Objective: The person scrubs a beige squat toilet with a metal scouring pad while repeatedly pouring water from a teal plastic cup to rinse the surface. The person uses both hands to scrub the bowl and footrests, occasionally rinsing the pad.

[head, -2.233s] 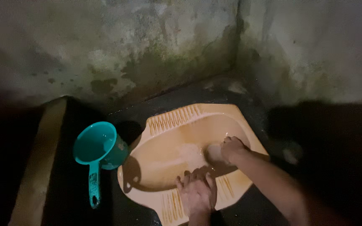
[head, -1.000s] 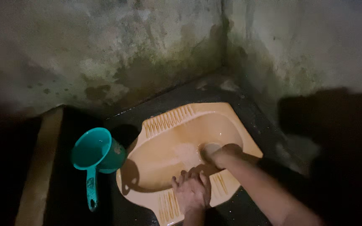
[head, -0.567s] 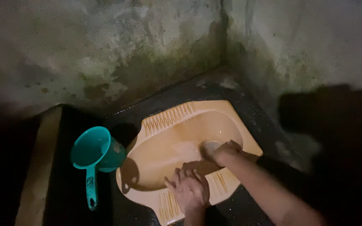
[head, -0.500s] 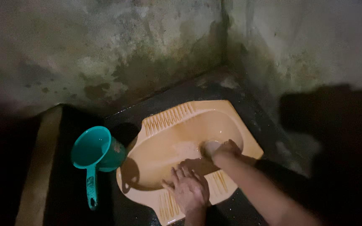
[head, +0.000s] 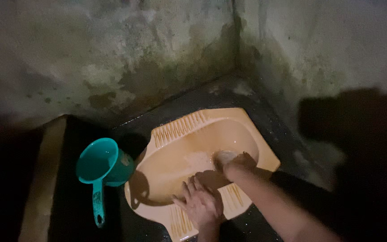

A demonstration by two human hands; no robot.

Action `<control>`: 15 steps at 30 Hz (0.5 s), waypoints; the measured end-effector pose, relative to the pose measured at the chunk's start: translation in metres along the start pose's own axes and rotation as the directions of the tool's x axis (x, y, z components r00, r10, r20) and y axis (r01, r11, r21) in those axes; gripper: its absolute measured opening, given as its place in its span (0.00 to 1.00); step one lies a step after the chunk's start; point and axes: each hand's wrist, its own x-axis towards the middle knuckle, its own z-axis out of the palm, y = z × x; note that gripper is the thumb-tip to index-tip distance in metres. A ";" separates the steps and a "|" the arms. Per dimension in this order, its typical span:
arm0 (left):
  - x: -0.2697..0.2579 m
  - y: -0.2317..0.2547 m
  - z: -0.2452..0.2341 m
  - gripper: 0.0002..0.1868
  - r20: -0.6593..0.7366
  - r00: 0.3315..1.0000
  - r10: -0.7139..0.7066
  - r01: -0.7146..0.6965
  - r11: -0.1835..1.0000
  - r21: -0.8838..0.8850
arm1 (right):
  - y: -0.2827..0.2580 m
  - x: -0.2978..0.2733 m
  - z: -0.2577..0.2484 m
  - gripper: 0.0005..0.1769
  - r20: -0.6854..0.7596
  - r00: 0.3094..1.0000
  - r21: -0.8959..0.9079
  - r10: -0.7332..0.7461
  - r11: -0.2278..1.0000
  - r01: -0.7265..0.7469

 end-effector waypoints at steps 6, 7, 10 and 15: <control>0.002 0.001 0.001 0.29 0.035 0.999 0.010 -0.010 1.000 -0.018 | -0.012 -0.012 -0.010 0.25 0.056 0.996 -0.048 -0.066 0.996 0.069; 0.001 0.001 0.000 0.29 0.023 1.000 0.014 -0.013 1.000 -0.024 | -0.016 -0.012 -0.011 0.25 0.061 0.996 -0.049 -0.065 0.997 0.068; 0.000 0.002 -0.005 0.29 0.013 1.000 0.022 -0.021 1.000 -0.019 | -0.014 -0.015 -0.012 0.25 0.039 0.999 -0.094 -0.003 0.996 0.006; -0.003 0.004 -0.012 0.31 0.014 1.000 0.012 -0.011 0.998 -0.061 | -0.004 -0.013 -0.021 0.25 0.049 0.999 -0.230 0.015 0.973 -0.003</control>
